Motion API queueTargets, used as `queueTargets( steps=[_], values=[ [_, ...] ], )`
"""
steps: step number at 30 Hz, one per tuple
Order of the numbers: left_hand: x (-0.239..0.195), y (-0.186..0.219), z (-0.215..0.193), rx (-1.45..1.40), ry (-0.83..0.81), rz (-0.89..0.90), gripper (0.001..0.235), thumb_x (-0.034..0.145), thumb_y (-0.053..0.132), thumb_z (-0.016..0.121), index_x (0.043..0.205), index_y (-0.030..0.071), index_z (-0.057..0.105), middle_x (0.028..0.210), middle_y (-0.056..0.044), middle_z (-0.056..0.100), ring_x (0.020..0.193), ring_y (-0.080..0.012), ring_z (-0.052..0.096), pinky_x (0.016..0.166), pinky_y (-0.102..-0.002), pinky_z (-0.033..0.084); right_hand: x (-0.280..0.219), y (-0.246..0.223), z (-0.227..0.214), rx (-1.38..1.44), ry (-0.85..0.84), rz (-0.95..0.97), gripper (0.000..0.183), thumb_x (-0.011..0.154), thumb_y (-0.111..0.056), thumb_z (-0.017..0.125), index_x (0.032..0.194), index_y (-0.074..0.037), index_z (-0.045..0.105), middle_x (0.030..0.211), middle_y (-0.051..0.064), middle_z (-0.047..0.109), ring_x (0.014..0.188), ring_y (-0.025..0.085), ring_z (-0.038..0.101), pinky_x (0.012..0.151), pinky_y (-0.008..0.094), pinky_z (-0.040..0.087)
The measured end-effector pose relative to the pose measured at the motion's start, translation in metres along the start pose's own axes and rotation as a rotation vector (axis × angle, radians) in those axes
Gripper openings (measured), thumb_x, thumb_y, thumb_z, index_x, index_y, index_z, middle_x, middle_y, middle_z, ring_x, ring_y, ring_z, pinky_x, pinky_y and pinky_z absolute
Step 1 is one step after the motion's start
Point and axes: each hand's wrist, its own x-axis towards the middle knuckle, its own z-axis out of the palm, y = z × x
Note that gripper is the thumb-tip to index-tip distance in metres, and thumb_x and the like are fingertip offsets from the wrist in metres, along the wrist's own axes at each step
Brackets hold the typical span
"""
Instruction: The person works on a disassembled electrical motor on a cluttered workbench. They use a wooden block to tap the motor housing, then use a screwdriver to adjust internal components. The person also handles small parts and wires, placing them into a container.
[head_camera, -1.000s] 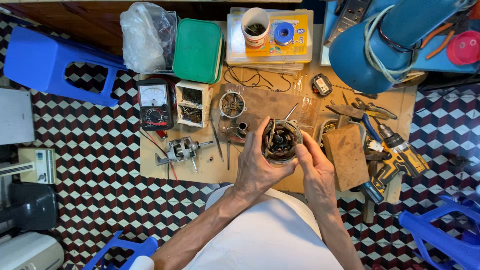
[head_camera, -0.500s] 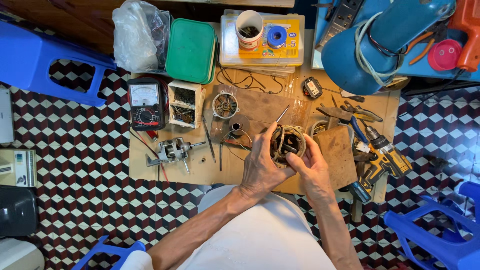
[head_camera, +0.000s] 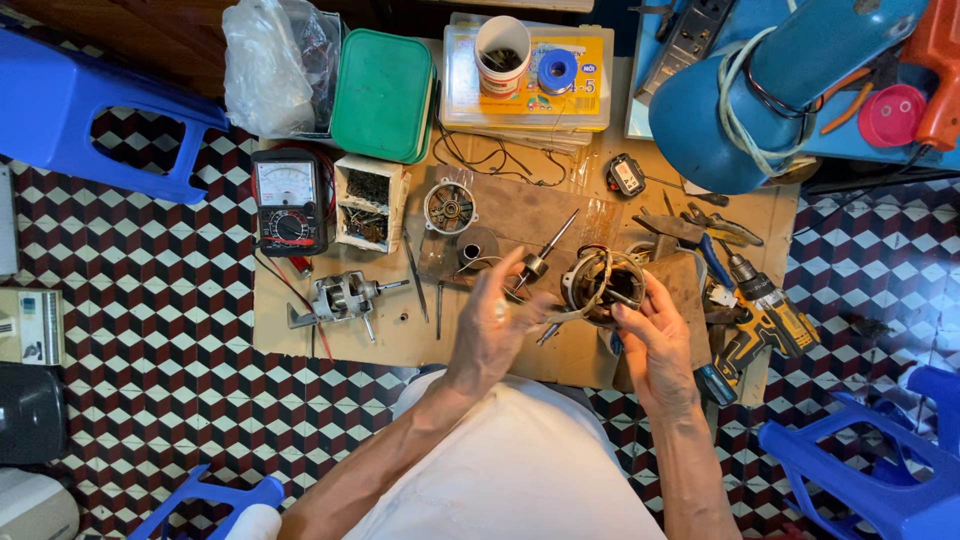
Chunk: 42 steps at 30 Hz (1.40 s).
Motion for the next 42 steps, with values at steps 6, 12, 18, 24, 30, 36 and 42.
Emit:
queueTargets(
  steps=[6, 12, 18, 24, 30, 36, 42],
  values=[
    [-0.017, -0.125, -0.036, -0.230, -0.023, -0.483, 0.046, 0.097, 0.023, 0.046, 0.132, 0.005, 0.070, 0.111, -0.009, 0.068, 0.093, -0.0126, 0.060, 0.084, -0.026, 0.051, -0.005, -0.024, -0.012, 0.001, -0.003, -0.033, 0.068, 0.088, -0.007, 0.069, 0.151, 0.004, 0.045, 0.135, 0.014, 0.062, 0.126, 0.022, 0.059, 0.112, 0.038, 0.045],
    [0.015, -0.237, -0.016, 0.033, 0.175, -0.549, 0.040, 0.090, 0.014, 0.056, 0.129, 0.006, 0.063, 0.117, -0.008, 0.071, 0.102, -0.0177, 0.067, 0.086, -0.031, 0.054, -0.006, -0.036, -0.016, -0.061, 0.003, -0.074, 0.068, 0.089, -0.006, 0.067, 0.152, 0.004, 0.044, 0.139, 0.013, 0.060, 0.131, 0.022, 0.057, 0.116, 0.038, 0.044],
    [0.032, -0.221, -0.011, 0.042, 0.293, -0.628, 0.041, 0.093, 0.027, 0.072, 0.126, 0.004, 0.062, 0.115, -0.013, 0.071, 0.102, -0.0251, 0.068, 0.088, -0.035, 0.053, -0.008, -0.042, -0.018, -0.110, 0.021, -0.083, 0.069, 0.086, -0.003, 0.066, 0.151, 0.005, 0.044, 0.141, 0.015, 0.059, 0.133, 0.023, 0.058, 0.118, 0.038, 0.043],
    [0.000, -0.104, -0.018, 0.058, 0.147, -0.285, 0.045, 0.093, 0.041, 0.069, 0.125, 0.008, 0.069, 0.111, -0.011, 0.075, 0.102, -0.0210, 0.070, 0.089, -0.035, 0.055, -0.004, -0.043, -0.023, -0.194, 0.022, -0.079, 0.071, 0.083, -0.002, 0.068, 0.150, 0.006, 0.045, 0.138, 0.016, 0.060, 0.130, 0.021, 0.057, 0.116, 0.035, 0.043],
    [0.040, -0.005, 0.028, -0.546, -0.375, -0.366, 0.092, 0.085, 0.059, 0.070, 0.150, 0.001, 0.040, 0.135, -0.016, 0.061, 0.125, -0.0211, 0.061, 0.105, -0.032, 0.049, 0.007, -0.047, -0.008, -0.371, 0.020, -0.041, 0.072, 0.078, -0.002, 0.068, 0.147, 0.004, 0.048, 0.133, 0.014, 0.064, 0.122, 0.020, 0.062, 0.104, 0.033, 0.050],
    [0.049, 0.029, 0.041, -0.481, -0.488, -0.407, 0.082, 0.080, 0.057, 0.075, 0.138, 0.003, 0.053, 0.120, -0.010, 0.064, 0.112, -0.0180, 0.062, 0.092, -0.031, 0.050, 0.004, -0.049, 0.007, -0.410, -0.014, -0.006, 0.069, 0.079, -0.002, 0.069, 0.144, 0.004, 0.049, 0.127, 0.012, 0.065, 0.117, 0.017, 0.064, 0.100, 0.032, 0.054],
    [0.049, 0.030, 0.032, -0.523, -0.478, -0.543, 0.058, 0.084, 0.050, 0.067, 0.125, 0.010, 0.059, 0.102, -0.002, 0.065, 0.091, -0.0090, 0.061, 0.073, -0.026, 0.048, 0.020, -0.044, 0.007, -0.349, -0.022, 0.034, 0.066, 0.080, -0.004, 0.069, 0.144, 0.002, 0.053, 0.124, 0.011, 0.067, 0.110, 0.015, 0.064, 0.095, 0.031, 0.051]
  ],
)
